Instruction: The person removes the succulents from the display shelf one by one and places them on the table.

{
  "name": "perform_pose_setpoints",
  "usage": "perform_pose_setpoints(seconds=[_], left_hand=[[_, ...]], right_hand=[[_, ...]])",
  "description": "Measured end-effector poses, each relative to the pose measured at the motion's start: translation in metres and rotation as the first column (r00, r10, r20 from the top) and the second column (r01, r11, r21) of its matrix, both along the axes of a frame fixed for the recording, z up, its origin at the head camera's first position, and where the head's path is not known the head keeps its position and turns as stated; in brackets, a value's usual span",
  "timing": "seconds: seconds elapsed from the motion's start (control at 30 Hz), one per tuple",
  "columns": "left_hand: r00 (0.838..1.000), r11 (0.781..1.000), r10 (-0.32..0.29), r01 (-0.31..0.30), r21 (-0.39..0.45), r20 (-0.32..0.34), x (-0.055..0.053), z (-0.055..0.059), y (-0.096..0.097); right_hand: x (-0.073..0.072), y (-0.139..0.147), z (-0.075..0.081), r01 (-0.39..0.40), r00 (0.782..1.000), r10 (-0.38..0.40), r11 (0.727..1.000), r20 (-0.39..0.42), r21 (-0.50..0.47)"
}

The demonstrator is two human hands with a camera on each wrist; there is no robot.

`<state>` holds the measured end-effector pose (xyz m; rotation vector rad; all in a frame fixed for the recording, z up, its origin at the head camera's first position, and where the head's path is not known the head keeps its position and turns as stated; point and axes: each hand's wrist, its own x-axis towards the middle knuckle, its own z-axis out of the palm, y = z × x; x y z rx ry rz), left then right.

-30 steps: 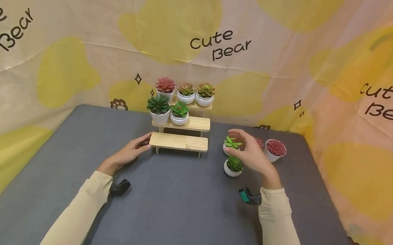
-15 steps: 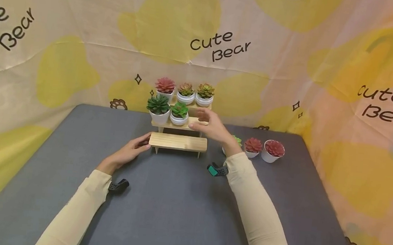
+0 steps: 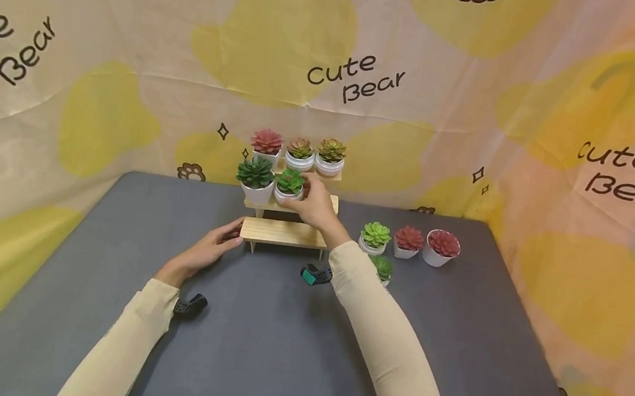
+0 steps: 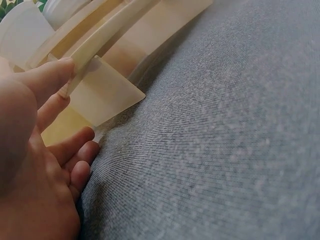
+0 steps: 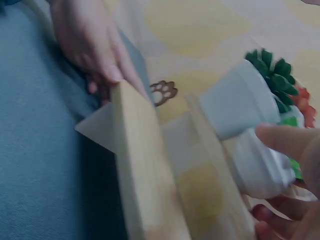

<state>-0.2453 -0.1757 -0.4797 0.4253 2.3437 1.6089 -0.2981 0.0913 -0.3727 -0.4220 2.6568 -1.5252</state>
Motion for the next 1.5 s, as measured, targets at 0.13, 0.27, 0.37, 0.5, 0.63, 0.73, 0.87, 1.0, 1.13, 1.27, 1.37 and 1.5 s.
perform_pose_setpoints(seconds=[0.13,0.27,0.37,0.5,0.63,0.73,0.87,1.0,1.13,1.27,1.37,1.5], left_hand=[[1.0,1.0,-0.001,0.001,0.015,-0.021,-0.001,0.003,0.001],[1.0,1.0,-0.004,0.004,0.006,-0.015,0.0,0.003,0.001],[1.0,1.0,-0.001,0.001,0.0,-0.007,0.001,0.001,0.001],[1.0,1.0,0.006,-0.006,-0.001,-0.01,0.001,-0.001,0.0],[1.0,1.0,0.006,-0.006,0.002,-0.017,0.001,-0.001,0.0],[1.0,1.0,0.0,0.0,0.002,-0.015,0.003,-0.001,0.0],[1.0,1.0,-0.003,0.003,0.009,-0.014,0.004,-0.002,0.0],[1.0,1.0,-0.003,0.004,0.023,-0.022,0.003,-0.003,0.001],[0.999,1.0,-0.004,0.004,0.022,-0.034,0.002,-0.002,0.002],[0.999,1.0,-0.005,0.005,0.017,-0.035,0.003,-0.002,0.002],[0.999,1.0,-0.003,0.003,0.015,-0.036,0.004,-0.002,0.002],[0.999,1.0,-0.001,0.001,0.012,-0.04,0.003,-0.002,0.002]], right_hand=[[-0.001,-0.005,-0.001,0.057,0.998,-0.056,0.998,-0.036,0.011],[0.001,-0.003,0.001,0.088,0.996,-0.089,0.996,-0.009,-0.031],[0.004,0.0,0.002,0.101,0.995,-0.101,0.994,0.004,-0.048],[0.008,0.003,0.005,0.09,0.996,-0.091,0.994,0.001,-0.066],[0.011,0.006,0.008,0.077,0.997,-0.078,0.995,-0.005,-0.066],[0.013,0.008,0.007,0.064,0.998,-0.064,0.995,0.003,-0.074],[0.016,0.012,0.006,0.047,0.999,-0.045,0.994,0.024,-0.101],[0.018,0.015,0.006,0.034,0.999,-0.03,0.992,0.03,-0.123],[0.022,0.018,0.008,0.016,1.0,-0.015,0.99,0.007,-0.138],[0.027,0.021,0.009,-0.027,0.999,0.023,0.992,-0.031,-0.125],[0.031,0.024,0.009,-0.048,0.998,0.043,0.99,-0.044,-0.132],[0.036,0.03,0.012,-0.053,0.997,0.045,0.988,-0.059,-0.147]])
